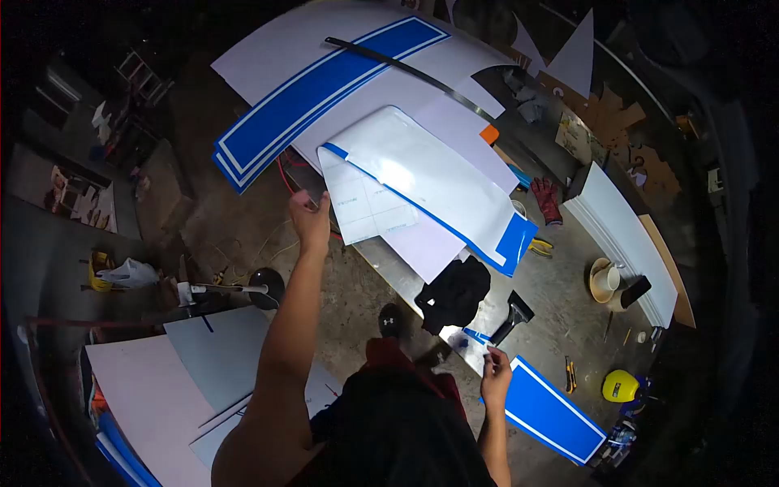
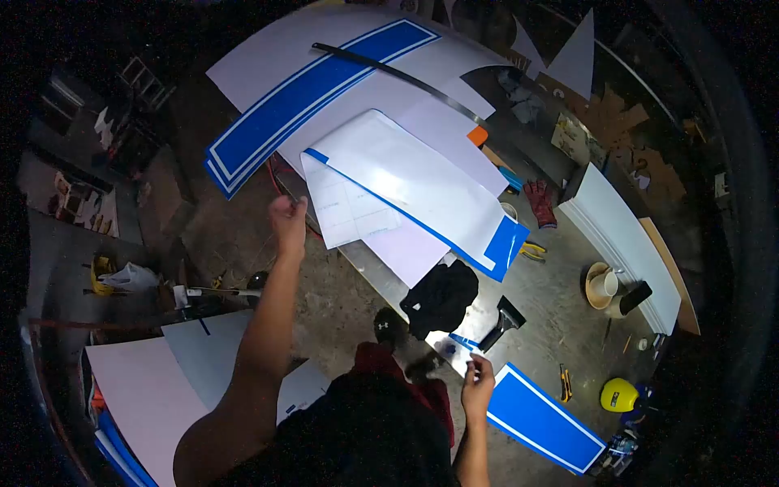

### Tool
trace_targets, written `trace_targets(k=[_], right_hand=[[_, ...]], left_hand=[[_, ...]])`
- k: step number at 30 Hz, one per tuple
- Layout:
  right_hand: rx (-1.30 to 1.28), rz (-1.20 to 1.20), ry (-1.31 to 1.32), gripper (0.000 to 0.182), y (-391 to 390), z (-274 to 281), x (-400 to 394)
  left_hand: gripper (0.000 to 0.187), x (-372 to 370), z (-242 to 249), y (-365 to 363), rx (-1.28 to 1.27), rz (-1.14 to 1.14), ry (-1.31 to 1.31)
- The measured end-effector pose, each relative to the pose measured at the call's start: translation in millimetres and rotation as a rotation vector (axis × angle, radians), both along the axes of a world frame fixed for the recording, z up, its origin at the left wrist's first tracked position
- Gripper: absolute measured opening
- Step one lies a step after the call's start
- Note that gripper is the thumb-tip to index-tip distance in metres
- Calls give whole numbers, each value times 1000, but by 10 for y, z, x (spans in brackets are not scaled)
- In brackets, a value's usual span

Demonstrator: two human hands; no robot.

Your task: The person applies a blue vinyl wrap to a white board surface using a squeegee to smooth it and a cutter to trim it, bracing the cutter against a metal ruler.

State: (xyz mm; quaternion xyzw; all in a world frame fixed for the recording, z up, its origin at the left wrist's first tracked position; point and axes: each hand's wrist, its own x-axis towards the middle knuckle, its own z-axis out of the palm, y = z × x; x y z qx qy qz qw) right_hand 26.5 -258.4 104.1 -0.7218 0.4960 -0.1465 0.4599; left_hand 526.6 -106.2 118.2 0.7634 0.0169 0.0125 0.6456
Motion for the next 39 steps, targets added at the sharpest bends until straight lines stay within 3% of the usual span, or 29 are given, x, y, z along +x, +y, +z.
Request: trace_targets(k=[1,2,3,5,6,7,10,11,13,14,16,19,21,23,27,31,32,33,36,38,39], right_hand=[[-20,25,-29,18,3,36,153],[8,36,-24,18,2,125,313],[34,44,-22,18,-16,208,440],[-3,73,-23,18,-92,208,594],[9,90,-47,18,-136,236,683],[19,110,-73,18,-192,265,763],[37,126,-183,17,-388,385,1051],[32,133,-249,17,-443,459,1171],[-12,149,-262,17,-529,698,1447],[-17,169,-301,18,-562,822,1590],[-99,215,-335,19,-608,1105,1858],[-311,263,-445,27,-606,1775,2223],[-779,410,-412,42,-631,2148,2409],[-839,569,-374,63,-574,2355,2541],[-1021,906,-172,74,-322,2546,2890],[-1163,972,-149,68,-238,2381,3252],[-1167,928,-276,55,-218,2347,3373],[-1169,940,-286,55,-217,2236,3421],[-1181,831,-406,17,-200,1893,3539],[-1161,797,-419,20,-154,1810,3531],[-1144,745,-421,23,-137,1781,3525]], left_hand=[[57,85,-79,68,404,80,-269],[73,211,-451,155,302,8,-126],[73,170,-487,148,298,-2,-121],[75,-18,-506,160,152,-226,292],[60,-103,-439,120,84,-228,308],[60,-129,-422,101,77,-229,307],[20,-239,3,-48,143,-312,52],[19,-279,97,-111,105,-312,-37],[23,-482,833,-227,417,-291,-410],[23,-513,1016,-276,413,-291,-417],[29,-542,1283,-355,390,-305,-828],[28,-568,1623,-297,572,-282,-1082],[22,-545,1628,-221,610,-255,-1104],[24,-554,1713,-137,604,-214,-1251],[27,-588,1692,41,573,-150,-1285],[23,-678,1629,224,572,-61,-1280],[16,-689,1595,296,590,-81,-1278],[16,-710,1526,335,598,-68,-1275],[13,-784,1405,411,504,-32,-1136],[26,-861,1456,459,483,177,-889],[26,-891,1382,467,486,191,-886]])
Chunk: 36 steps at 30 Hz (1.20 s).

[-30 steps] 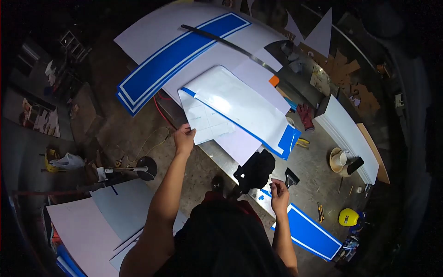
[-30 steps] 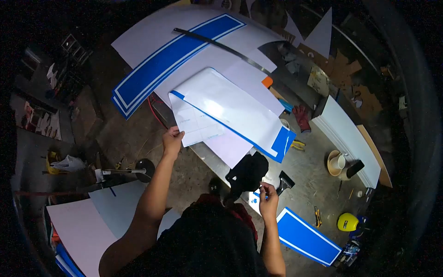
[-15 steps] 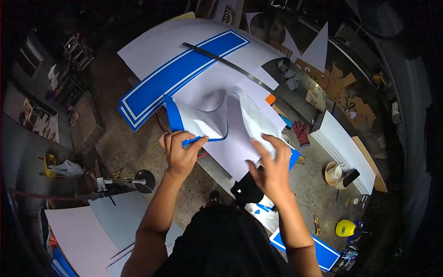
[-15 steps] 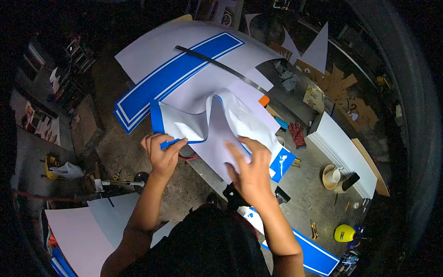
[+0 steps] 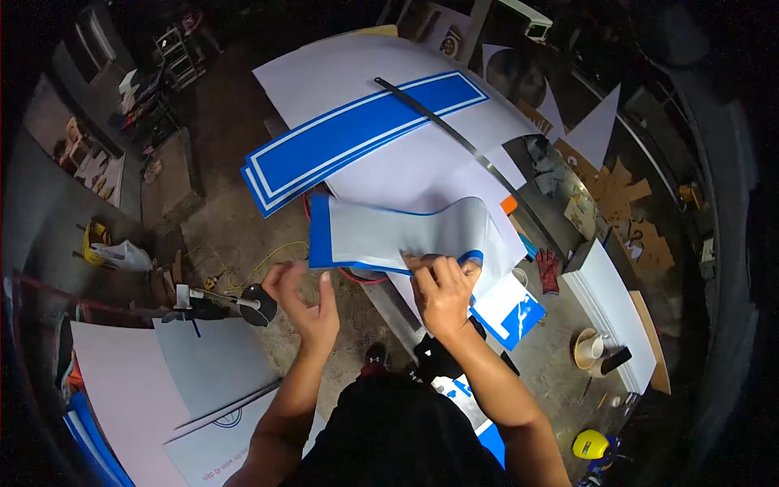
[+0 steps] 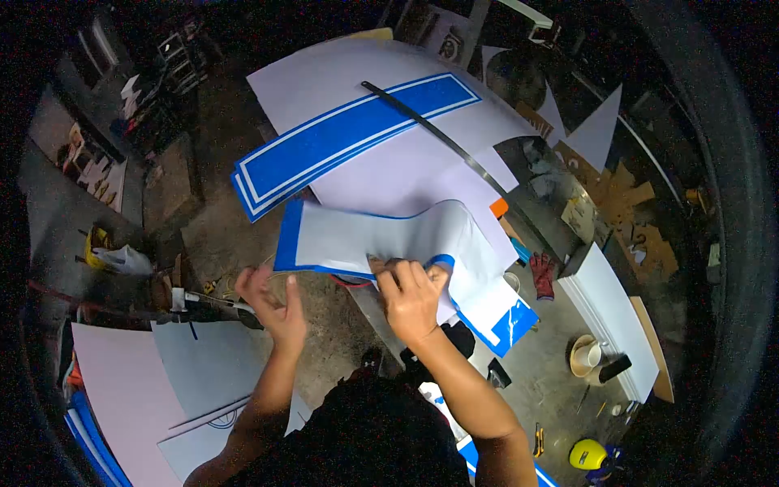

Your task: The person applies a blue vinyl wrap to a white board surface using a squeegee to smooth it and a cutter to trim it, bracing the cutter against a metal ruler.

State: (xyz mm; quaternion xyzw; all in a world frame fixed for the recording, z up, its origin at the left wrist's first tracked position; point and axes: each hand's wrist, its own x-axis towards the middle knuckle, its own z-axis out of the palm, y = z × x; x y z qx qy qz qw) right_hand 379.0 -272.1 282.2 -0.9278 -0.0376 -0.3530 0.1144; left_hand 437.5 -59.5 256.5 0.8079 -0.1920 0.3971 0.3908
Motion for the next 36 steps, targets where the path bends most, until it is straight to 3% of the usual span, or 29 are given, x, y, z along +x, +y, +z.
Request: trace_targets(k=[1,2,3,6,8,10,12,17,18,21,25,28,32,36], right_hand=[[-23,-41,-6,36,17,-25,10],[-25,-35,-8,36,39,-42,22],[-29,-46,5,42,65,-63,23],[-37,-55,53,52,207,-102,-16],[-19,-30,57,53,290,-157,-44],[-27,-17,97,57,347,-245,-74],[-89,-51,166,60,393,-282,-82],[28,46,418,62,332,217,-289],[32,61,352,58,277,350,-291],[92,112,178,48,122,762,-195],[99,224,71,44,25,1050,72],[83,272,49,41,-9,1158,291],[37,314,100,37,-91,1174,433],[177,275,156,30,-178,1093,468]], left_hand=[[36,-27,-106,-7,-381,-124,237],[48,-49,-193,-9,-761,-255,469],[69,-129,-43,-10,-1197,-562,834],[59,-200,-82,-183,-997,-737,932],[65,-177,-20,-306,-1106,-716,841],[70,-31,12,-338,-1169,-541,969],[73,62,24,-371,-1195,-550,849],[62,203,19,-362,-858,-560,759],[62,234,36,-367,-865,-569,762],[29,278,238,-430,-807,-708,806],[15,330,315,-519,-749,-818,802],[15,376,325,-541,-623,-902,849],[10,371,471,-623,-756,-947,903],[10,390,485,-628,-768,-931,916]])
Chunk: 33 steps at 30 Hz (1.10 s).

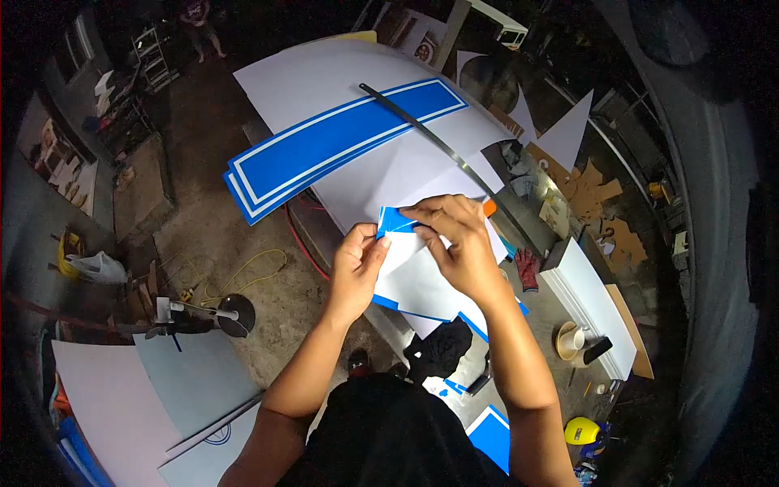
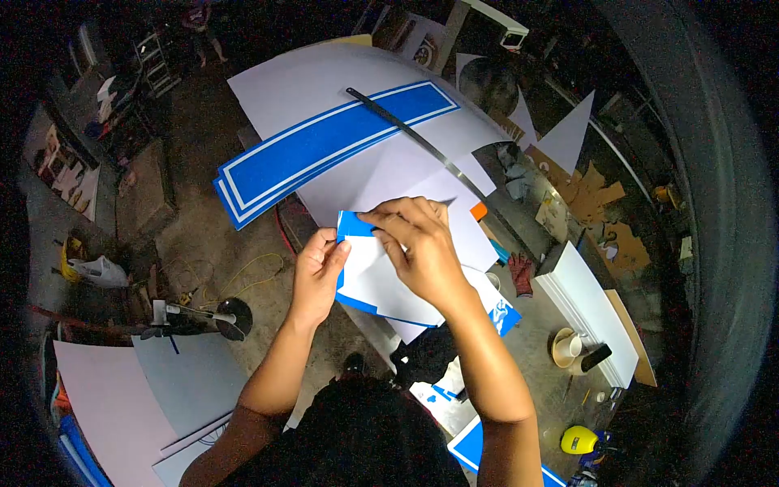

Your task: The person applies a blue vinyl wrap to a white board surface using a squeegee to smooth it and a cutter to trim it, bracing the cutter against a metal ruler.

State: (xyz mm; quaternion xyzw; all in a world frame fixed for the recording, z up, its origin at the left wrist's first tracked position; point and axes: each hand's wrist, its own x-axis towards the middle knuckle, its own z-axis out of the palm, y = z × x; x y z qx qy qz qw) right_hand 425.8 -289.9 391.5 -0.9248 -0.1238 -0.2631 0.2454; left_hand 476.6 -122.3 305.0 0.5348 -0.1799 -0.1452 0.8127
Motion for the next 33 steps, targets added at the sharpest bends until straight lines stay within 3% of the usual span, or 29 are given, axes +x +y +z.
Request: trace_targets(k=[10,14,17,18,20,21,23,33], right_hand=[[3,-147,-111,36,-5,-58,-61],[-41,-238,26,39,-410,-93,-53],[86,-225,84,35,-711,-146,11],[212,-260,277,33,-785,-66,16],[478,-67,231,29,-999,-229,98],[482,-72,229,29,-1005,-209,113],[849,55,263,28,-983,-164,140],[846,64,200,35,-669,-627,470]], left_hand=[[11,51,-65,-31,-27,44,-13],[15,173,-245,68,-79,82,33],[17,213,-248,144,-135,119,115],[17,248,-289,167,-142,138,128],[18,269,-272,201,-147,145,159],[19,284,-268,215,-168,176,196],[22,325,-279,257,-197,186,240],[23,323,-274,284,-216,139,331]])
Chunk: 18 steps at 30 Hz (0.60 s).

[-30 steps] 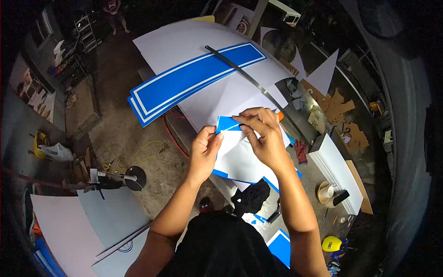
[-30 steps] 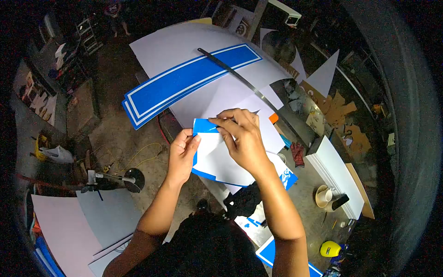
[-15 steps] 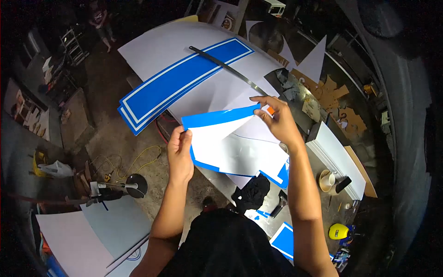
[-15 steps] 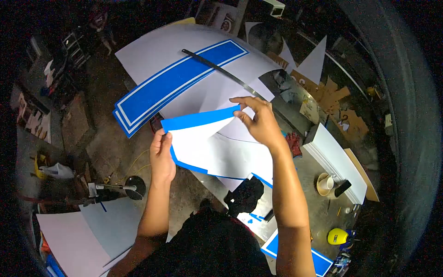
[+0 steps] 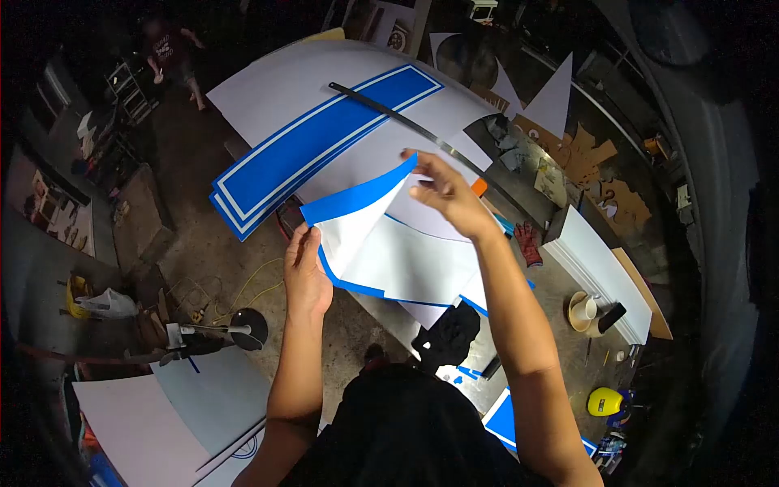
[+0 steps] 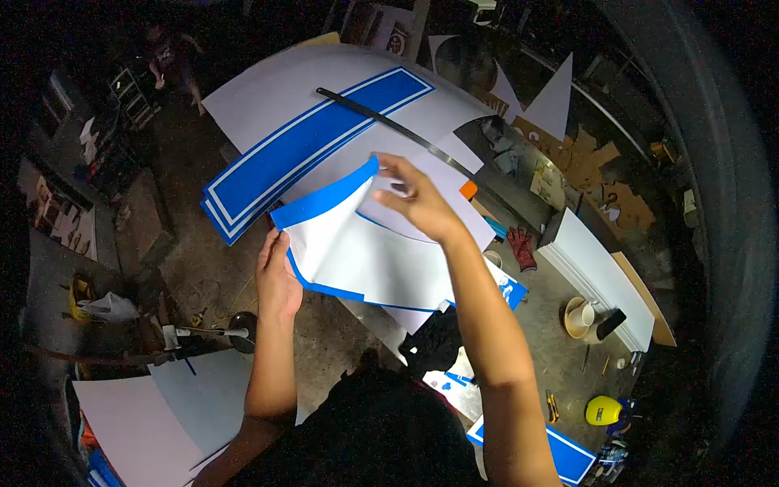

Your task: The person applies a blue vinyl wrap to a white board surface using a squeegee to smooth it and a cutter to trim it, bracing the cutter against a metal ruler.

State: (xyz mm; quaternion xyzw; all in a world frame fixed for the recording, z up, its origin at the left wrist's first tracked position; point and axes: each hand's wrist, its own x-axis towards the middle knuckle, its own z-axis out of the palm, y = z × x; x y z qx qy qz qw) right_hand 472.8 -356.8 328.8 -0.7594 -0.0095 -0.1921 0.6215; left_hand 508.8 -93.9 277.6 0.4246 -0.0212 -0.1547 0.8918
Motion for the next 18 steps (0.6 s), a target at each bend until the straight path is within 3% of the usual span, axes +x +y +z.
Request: trace_targets(k=[3,8,12,14,15,17,18], right_hand=[[82,198,152,26,34,-85,46],[215,132,159,18,62,-120,-50],[264,121,134,23,123,-184,-131],[102,-76,-12,26,129,-354,-195],[108,-104,-7,26,80,-501,-279],[73,-320,122,27,-83,-980,-543],[46,-408,162,24,-193,-1354,-713]], left_hand=[[23,-3,13,7,-19,-5,-1],[27,-21,19,106,18,138,1],[28,-62,53,103,63,170,-3],[31,-29,-26,136,51,218,0],[32,-39,30,174,208,258,-34],[30,107,-282,402,168,327,-92],[32,169,-372,564,346,372,-82]])
